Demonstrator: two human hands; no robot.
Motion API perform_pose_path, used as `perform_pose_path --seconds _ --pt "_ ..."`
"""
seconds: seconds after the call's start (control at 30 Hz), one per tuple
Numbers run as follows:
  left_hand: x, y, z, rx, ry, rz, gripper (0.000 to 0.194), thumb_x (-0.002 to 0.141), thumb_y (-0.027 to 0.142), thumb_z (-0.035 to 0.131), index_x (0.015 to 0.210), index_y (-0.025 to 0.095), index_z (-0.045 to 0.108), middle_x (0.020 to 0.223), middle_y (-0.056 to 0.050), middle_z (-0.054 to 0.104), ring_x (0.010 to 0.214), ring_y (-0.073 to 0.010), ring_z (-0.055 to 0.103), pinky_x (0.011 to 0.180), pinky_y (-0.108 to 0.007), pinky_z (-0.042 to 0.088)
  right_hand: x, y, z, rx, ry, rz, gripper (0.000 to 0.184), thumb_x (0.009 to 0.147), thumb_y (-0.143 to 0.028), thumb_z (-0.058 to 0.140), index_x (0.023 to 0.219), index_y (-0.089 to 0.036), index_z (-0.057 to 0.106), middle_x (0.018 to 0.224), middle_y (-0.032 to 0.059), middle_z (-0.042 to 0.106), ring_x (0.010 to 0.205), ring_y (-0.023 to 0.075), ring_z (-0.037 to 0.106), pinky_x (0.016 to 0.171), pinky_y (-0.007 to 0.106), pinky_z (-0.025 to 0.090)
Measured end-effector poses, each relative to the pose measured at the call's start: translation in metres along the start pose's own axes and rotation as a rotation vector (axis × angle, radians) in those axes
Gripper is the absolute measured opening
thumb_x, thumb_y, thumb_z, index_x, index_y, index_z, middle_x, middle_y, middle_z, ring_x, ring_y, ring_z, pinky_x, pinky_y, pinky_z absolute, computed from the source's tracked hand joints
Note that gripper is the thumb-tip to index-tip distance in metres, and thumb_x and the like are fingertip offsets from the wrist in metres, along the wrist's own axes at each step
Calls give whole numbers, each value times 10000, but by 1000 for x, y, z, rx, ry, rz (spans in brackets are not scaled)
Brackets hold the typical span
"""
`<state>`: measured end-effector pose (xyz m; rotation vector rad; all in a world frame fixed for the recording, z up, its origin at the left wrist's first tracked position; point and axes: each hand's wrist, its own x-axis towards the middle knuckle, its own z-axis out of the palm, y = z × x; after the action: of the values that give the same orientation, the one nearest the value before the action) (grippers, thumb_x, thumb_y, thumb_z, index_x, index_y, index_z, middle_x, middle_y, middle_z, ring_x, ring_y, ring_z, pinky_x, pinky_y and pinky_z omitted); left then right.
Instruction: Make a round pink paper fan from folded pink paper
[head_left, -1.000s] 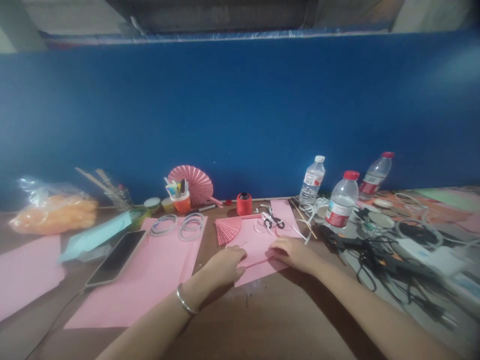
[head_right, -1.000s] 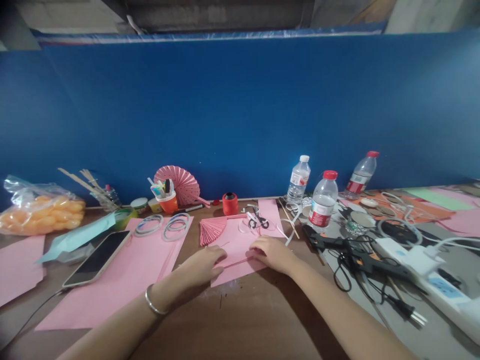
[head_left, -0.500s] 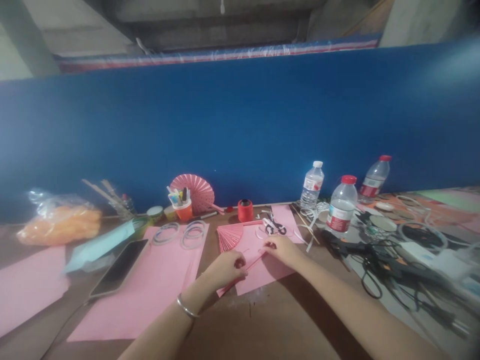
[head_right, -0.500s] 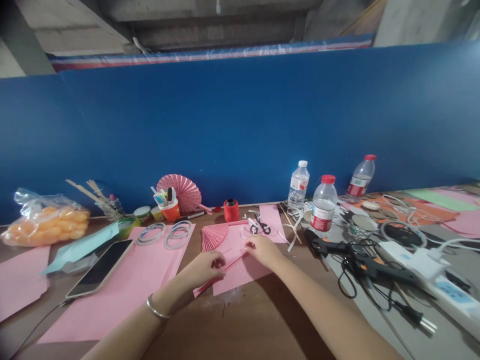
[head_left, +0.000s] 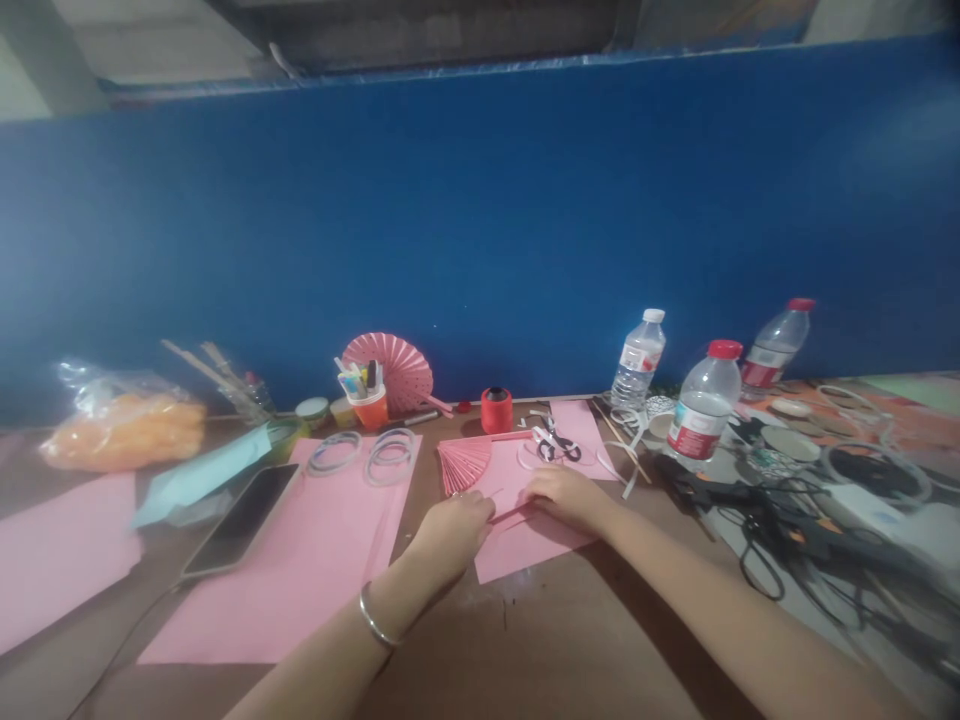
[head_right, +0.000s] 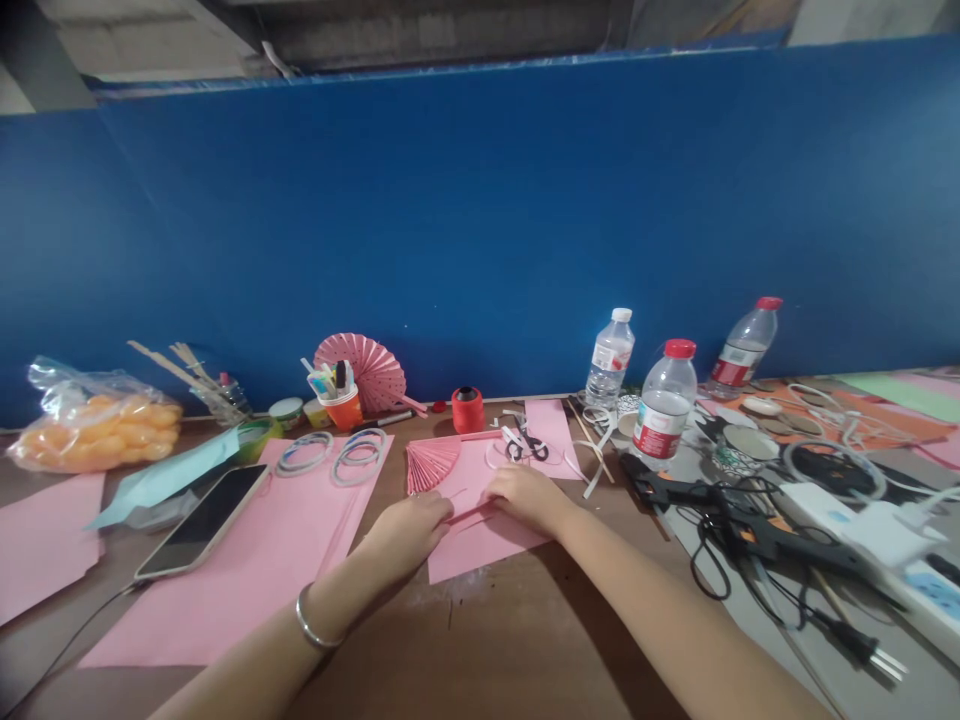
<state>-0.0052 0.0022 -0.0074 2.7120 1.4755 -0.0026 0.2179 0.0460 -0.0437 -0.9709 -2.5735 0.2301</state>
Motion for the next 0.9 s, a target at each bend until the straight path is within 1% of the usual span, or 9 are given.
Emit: perform_pose_path --seconds 0.1,0.2,0.3,0.4,0.53,0.63,0.73,0.8,0.9 --pt "2 -1 4 -3 -14 47 211 847 209 384 896 165 585 870 -78 590 844 -192 567 724 -292 440 1 -5 1 14 -8 -7 186 845 -294 509 853 -190 662 854 41 645 847 162 545 778 274 383" --pt "5 -1 13 16 31 64 204 847 164 376 884 148 576 860 -78 579 826 -193 554 730 -301 438 6 -15 2 23 -6 14 180 812 -336 554 842 -191 657 826 42 642 826 171 549 749 278 389" --pt "9 -1 21 13 82 108 206 866 219 386 935 150 568 881 -77 571 849 -203 540 764 -321 432 11 -24 6 39 1 61 147 801 -310 571 790 -188 653 768 34 636 768 170 553 706 273 393" --pt "11 -1 25 -14 84 153 230 878 271 386 951 158 573 879 -73 568 845 -199 540 790 -329 423 10 -25 11 48 10 81 160 804 -309 566 756 -179 646 744 36 625 739 168 549 682 270 398" --pt "11 -3 27 6 73 173 232 880 248 385 855 139 589 842 -78 561 819 -195 542 774 -328 430 -6 -11 13 111 43 73 158 830 -296 532 821 -189 647 800 43 628 807 170 548 737 279 408" --pt "9 -2 27 30 70 194 222 879 215 375 840 132 577 848 -86 549 810 -195 534 744 -328 440 -20 5 9 186 62 123 164 831 -315 528 841 -202 647 865 50 630 851 173 548 783 295 413" --pt "9 0 26 33 67 204 172 860 169 393 890 147 561 863 -80 535 827 -199 518 735 -329 443 -28 18 5 244 72 204 200 821 -365 530 814 -206 652 862 52 628 853 183 554 792 311 420" --pt "9 1 24 22 52 208 181 835 125 411 947 165 547 891 -72 529 837 -194 508 734 -319 445 -30 22 2 266 63 235 218 816 -388 531 803 -205 649 852 51 628 841 185 557 785 313 422" --pt "11 0 21 -19 15 233 226 808 82 421 977 176 537 913 -62 527 844 -185 497 745 -306 447 -30 23 -1 267 40 206 220 831 -374 513 787 -203 644 838 44 621 823 171 552 772 296 418"
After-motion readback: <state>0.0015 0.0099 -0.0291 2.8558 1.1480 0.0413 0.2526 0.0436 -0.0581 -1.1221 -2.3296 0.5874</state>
